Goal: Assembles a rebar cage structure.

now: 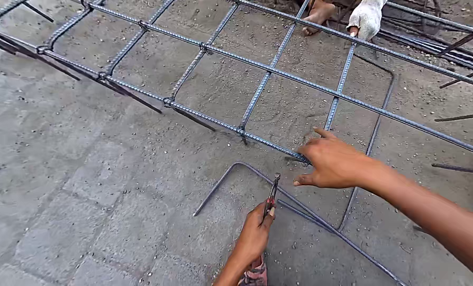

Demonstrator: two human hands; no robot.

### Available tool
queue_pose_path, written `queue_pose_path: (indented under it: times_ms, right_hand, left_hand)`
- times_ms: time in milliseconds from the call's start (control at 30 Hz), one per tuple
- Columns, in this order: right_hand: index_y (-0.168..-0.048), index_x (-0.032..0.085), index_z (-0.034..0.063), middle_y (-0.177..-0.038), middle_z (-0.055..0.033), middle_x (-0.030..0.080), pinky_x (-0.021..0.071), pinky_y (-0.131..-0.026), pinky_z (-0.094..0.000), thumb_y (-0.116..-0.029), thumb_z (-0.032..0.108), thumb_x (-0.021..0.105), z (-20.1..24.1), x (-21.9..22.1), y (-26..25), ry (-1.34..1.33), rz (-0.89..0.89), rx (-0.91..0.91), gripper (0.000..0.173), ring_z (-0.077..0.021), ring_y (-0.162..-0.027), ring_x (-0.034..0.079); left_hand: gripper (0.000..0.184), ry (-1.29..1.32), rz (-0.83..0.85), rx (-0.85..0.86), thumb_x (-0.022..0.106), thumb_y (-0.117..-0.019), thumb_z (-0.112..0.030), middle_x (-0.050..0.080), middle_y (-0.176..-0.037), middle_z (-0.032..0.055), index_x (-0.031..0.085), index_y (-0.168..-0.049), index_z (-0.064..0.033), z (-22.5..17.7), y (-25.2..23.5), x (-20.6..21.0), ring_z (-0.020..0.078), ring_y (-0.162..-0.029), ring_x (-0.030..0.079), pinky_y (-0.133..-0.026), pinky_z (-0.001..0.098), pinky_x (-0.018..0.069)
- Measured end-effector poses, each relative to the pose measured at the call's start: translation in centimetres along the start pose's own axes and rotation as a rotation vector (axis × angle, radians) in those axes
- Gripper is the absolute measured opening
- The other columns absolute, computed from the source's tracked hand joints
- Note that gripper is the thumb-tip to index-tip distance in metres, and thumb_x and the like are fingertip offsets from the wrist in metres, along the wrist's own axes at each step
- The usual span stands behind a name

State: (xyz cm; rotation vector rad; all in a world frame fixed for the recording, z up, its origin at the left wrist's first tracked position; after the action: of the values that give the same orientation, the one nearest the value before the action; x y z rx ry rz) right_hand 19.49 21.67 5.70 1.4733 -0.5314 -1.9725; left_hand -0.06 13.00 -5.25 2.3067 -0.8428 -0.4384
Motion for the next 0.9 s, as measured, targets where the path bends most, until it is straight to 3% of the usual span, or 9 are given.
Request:
queue_pose_path:
  times_ms: [67,133,267,367,567,667,767,833,900]
  right_hand:
    - [-0.133,0.057,0.0074,-0.091,-0.0088,0.07,0.0498,-0.094,-0.0522,-0.0909,0.068,0.063,0.0,-1.0,-1.4,-0.122,0.099,0.009,0.074,-0.0248,-0.089,0.068]
    - [-0.139,0.054,0.0053,-0.093,-0.0138,0.069,0.0536,-0.083,-0.0535,-0.0957,0.067,0.055,0.4,-1.6,-2.6,-0.196,0.168,0.029,0.076,-0.0288,-0.087,0.068]
    - [-0.128,0.064,0.0059,-0.1,-0.0164,0.069,0.0518,-0.084,-0.0556,-0.1005,0.071,0.035,1.6,-2.1,-3.9,-0.15,0.21,0.05,0.076,-0.0312,-0.095,0.067]
    - [-0.12,0.066,0.0052,-0.093,-0.015,0.066,0.0511,-0.078,-0.0527,-0.1036,0.066,0.03,1.4,-2.5,-3.7,-0.21,0.185,0.042,0.073,-0.0285,-0.088,0.066]
    - [-0.138,0.06,0.0128,-0.109,-0.0112,0.071,0.0541,-0.09,-0.0504,-0.1047,0.065,0.031,0.8,-2.1,-2.9,-0.373,0.092,-0.027,0.068,-0.0232,-0.099,0.069]
    - [-0.129,0.056,0.0059,-0.09,-0.0124,0.069,0.0535,-0.076,-0.04,-0.1048,0.065,0.028,0.8,-0.7,-3.6,-0.523,0.209,0.022,0.07,-0.0197,-0.075,0.066]
    - [-0.143,0.051,0.0043,-0.088,-0.016,0.064,0.0544,-0.078,-0.0376,-0.1032,0.069,0.021,1.6,1.0,-4.3,-0.657,0.395,0.006,0.081,-0.018,-0.07,0.063]
    - [-0.145,0.048,0.0026,-0.093,-0.0168,0.065,0.0539,-0.079,-0.0383,-0.1032,0.069,0.019,1.6,0.9,-4.4,-0.578,0.409,0.007,0.083,-0.0188,-0.073,0.063]
    - [-0.144,0.052,0.0048,-0.101,-0.0169,0.071,0.0516,-0.09,-0.0491,-0.1035,0.067,0.03,1.8,-0.5,-3.5,-0.276,0.187,0.037,0.077,-0.0264,-0.09,0.069]
  left_hand:
    - [0.036,-0.005,-0.006,-0.026,0.042,-0.1062,-0.01,0.067,-0.123,0.0139,0.056,-0.137,0.003,0.7,-0.2,-0.3,0.0152,-0.097,0.068,-0.086,0.0318,0.0548]
    - [0.036,0.017,-0.022,-0.063,0.042,-0.1072,-0.01,0.065,-0.125,0.0162,0.055,-0.138,0.0036,1.4,-0.5,-0.5,0.0192,-0.1,0.069,-0.088,0.0356,0.0559]
    - [0.037,0.048,-0.052,-0.045,0.041,-0.1073,-0.01,0.066,-0.127,0.0155,0.054,-0.139,0.0028,1.2,-1.1,-1.0,0.0182,-0.098,0.069,-0.087,0.0345,0.0555]
    - [0.037,0.007,-0.043,-0.019,0.042,-0.1074,-0.011,0.066,-0.127,0.0159,0.055,-0.139,0.0029,0.9,-1.3,-1.3,0.0198,-0.102,0.068,-0.09,0.0357,0.0542]
    - [0.037,-0.094,-0.04,0.009,0.041,-0.1069,-0.012,0.067,-0.122,0.0184,0.057,-0.137,0.0042,1.0,-1.2,-1.7,0.0238,-0.103,0.067,-0.093,0.0395,0.0525]
    - [0.037,-0.093,-0.041,0.02,0.042,-0.107,-0.011,0.067,-0.122,0.0184,0.057,-0.137,0.0045,0.8,-0.9,-1.5,0.0235,-0.102,0.067,-0.092,0.0386,0.0523]
    - [0.037,-0.075,-0.035,0.028,0.042,-0.107,-0.011,0.067,-0.124,0.018,0.057,-0.137,0.0048,0.8,-0.5,-1.0,0.023,-0.102,0.068,-0.092,0.0381,0.0534]
    - [0.036,-0.051,-0.035,0.028,0.043,-0.107,-0.011,0.067,-0.125,0.018,0.056,-0.137,0.005,0.8,-0.4,-0.6,0.0222,-0.101,0.068,-0.09,0.0374,0.0539]
    - [0.037,-0.027,-0.048,0.019,0.042,-0.1068,-0.01,0.067,-0.124,0.0169,0.056,-0.138,0.004,1.1,-0.3,-0.3,0.0198,-0.098,0.068,-0.087,0.0353,0.0538]
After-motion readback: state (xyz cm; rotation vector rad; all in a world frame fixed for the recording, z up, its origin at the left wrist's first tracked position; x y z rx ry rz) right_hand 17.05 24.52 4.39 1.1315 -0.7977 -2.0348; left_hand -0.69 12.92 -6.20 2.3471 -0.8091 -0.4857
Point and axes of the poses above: each hand's wrist, its own y-axis away from the middle knuckle, its own x-axis out of the palm, z = x × y, the point moved 8 cm from there along -y, towards the middle knuckle
